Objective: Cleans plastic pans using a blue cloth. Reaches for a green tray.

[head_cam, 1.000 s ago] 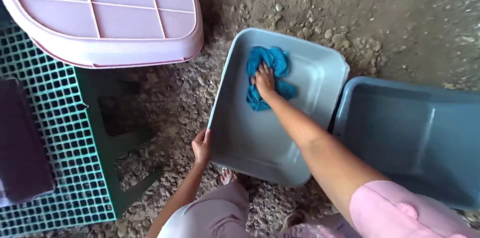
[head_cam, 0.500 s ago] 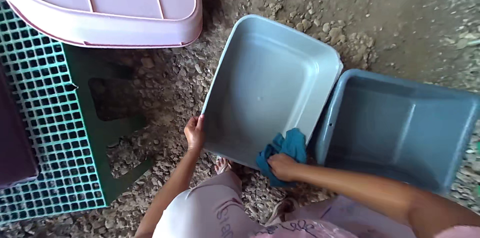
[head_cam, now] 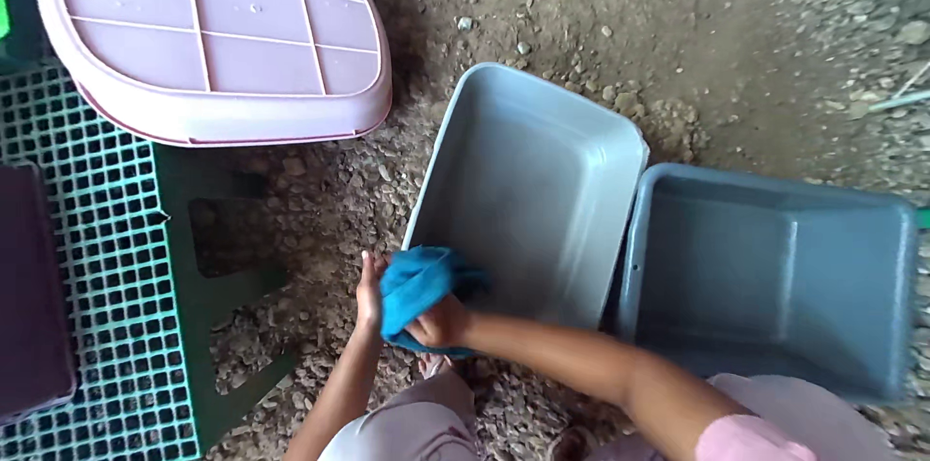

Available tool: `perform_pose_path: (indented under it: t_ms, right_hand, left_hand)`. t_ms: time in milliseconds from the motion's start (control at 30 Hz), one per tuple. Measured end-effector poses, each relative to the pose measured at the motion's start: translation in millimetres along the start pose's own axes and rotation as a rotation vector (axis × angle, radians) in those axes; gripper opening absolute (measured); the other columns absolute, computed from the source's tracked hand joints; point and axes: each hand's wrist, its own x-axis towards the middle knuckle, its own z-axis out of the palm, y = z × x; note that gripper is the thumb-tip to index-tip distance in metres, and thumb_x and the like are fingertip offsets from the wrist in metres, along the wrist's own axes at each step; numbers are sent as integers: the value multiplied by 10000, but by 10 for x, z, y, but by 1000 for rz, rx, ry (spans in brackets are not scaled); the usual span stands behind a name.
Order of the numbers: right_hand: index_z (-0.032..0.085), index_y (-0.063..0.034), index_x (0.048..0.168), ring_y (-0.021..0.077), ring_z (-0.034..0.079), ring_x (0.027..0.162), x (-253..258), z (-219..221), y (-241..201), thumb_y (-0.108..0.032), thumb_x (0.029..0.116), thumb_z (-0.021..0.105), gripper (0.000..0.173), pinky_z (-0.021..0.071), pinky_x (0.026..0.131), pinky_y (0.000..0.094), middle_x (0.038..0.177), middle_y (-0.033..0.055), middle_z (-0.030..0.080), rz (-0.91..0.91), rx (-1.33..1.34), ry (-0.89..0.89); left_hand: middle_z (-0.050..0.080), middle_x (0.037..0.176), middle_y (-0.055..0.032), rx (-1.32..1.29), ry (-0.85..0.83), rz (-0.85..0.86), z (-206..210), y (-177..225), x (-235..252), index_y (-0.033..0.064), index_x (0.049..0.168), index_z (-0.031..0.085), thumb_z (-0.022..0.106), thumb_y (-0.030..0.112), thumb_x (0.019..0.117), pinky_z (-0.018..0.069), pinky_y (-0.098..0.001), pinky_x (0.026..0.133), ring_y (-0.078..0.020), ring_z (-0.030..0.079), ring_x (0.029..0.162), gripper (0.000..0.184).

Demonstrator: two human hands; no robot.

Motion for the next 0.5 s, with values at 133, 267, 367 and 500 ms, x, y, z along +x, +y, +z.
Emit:
perform_pose_path:
  t_ms: [133,267,367,500]
  right_hand:
    - [723,4,1228,404,621,1280,607,-198,552,-358,865,707,513,270,1107,777,1320,175,692,-341,-214,-246]
    - [695,-3,1287,365,567,1351,1388,-818,1482,-339,889,733,522,223,1230,637,1356,179,669,-230,-527,-206]
    - [596,49,1385,402,463,1437,1835,-1364,1914,-372,919,744,645,151,1239,658,1464,229,570,-59,-688,-291]
    - [690,36,1247,404,535,1365,1716,-1220,1681,-109,948,640,335,254,1245,578,1355,217,651,-322,-756,-353]
  left_hand:
    - [656,1040,-110,266,133,-5,21,226,-293,-112,1231,552,360,79,1081,514,-295,888,-88,611,935,310]
    - [572,645,55,490,75,107,-35,123,-238,43,828,621,662,134,921,500,-223,583,-8,563,576,136]
    - [620,704,-8,639,17,68,-42,147,-253,21,874,640,706,-20,783,527,-290,617,-73,606,625,120]
    - [662,780,-68,771,-1,76,-72,77,-238,-9,949,673,675,-77,724,530,-390,670,-139,632,701,235]
